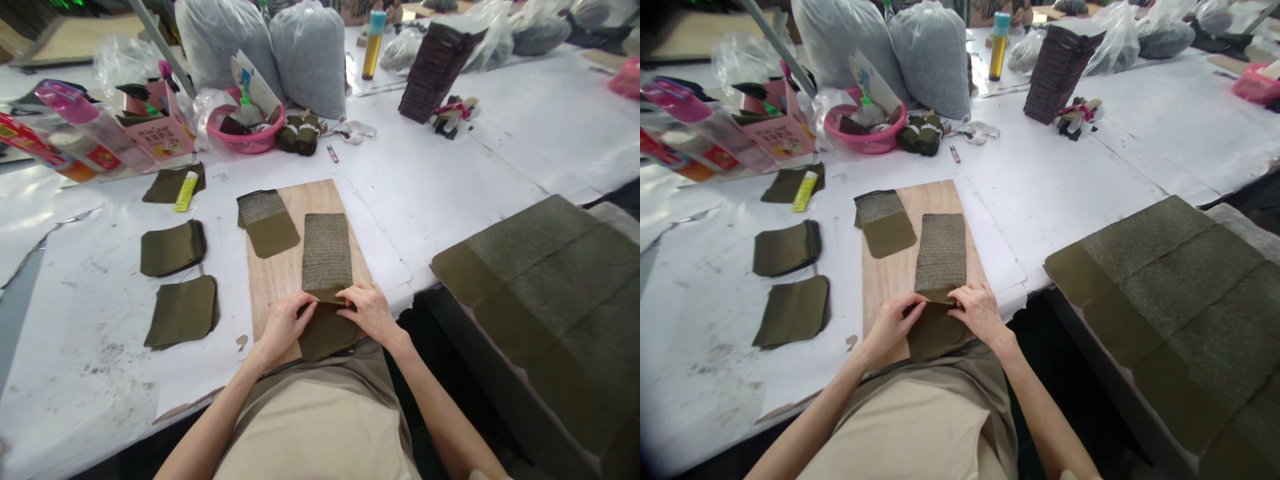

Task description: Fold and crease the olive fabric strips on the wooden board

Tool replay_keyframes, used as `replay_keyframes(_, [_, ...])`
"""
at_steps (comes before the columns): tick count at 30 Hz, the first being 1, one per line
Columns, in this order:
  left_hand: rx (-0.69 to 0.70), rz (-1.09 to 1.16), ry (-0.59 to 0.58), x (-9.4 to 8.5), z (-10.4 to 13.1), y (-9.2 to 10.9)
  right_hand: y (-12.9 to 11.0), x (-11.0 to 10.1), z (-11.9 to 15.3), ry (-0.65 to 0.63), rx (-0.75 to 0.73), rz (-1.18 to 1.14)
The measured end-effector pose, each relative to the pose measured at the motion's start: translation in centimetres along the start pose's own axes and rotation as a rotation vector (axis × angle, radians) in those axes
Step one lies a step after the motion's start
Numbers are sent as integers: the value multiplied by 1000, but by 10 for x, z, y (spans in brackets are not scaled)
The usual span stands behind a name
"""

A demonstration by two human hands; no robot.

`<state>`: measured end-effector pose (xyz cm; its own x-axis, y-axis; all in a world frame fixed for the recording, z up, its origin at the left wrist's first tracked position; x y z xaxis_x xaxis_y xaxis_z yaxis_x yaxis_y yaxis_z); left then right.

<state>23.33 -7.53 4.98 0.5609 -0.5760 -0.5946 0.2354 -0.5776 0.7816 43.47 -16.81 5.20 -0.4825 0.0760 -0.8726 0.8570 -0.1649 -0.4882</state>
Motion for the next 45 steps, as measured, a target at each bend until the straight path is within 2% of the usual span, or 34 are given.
replay_keyframes(4, [-117,103,67,-11,6,0,6,-8,5,-10,-15,44])
replay_keyframes(8, [-267,161,212,-32,19,-2,6,-1,14,118,-46,42])
replay_keyframes(12, [-359,146,458,-68,37,-19,18,21,16,336,-73,27])
replay_keyframes(16, [-405,70,717,-113,67,-44,30,37,14,409,-110,44])
replay_keyframes(18, [-465,-101,788,-131,85,-58,31,39,15,426,-106,52])
replay_keyframes(20, [-572,-356,786,-144,100,-72,30,39,17,449,-94,59])
replay_keyframes(22, [-660,-518,767,-151,111,-84,29,39,18,481,-80,75])
replay_keyframes(26, [-759,-679,733,-153,123,-98,28,39,18,505,-96,120])
replay_keyframes(30, [-788,-779,693,-150,126,-103,25,37,16,498,-127,125])
replay_keyframes(37, [-711,-929,620,-151,127,-107,28,38,15,496,-114,140])
replay_keyframes(41, [-560,-1113,552,-150,130,-109,23,36,16,455,-74,93])
replay_keyframes(45, [-467,-1108,454,-145,137,-118,10,29,19,406,-55,29])
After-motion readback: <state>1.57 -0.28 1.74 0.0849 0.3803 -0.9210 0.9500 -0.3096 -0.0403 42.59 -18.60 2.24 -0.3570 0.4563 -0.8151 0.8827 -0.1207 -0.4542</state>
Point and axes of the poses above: each hand's wrist, its own z-axis away from the middle knuckle, its own x-axis out of the palm, y = z × x, the point moved 1 cm from there along -z, towards the middle knuckle, and after that the axes turned 11 degrees about x, right-handed, at the moved point
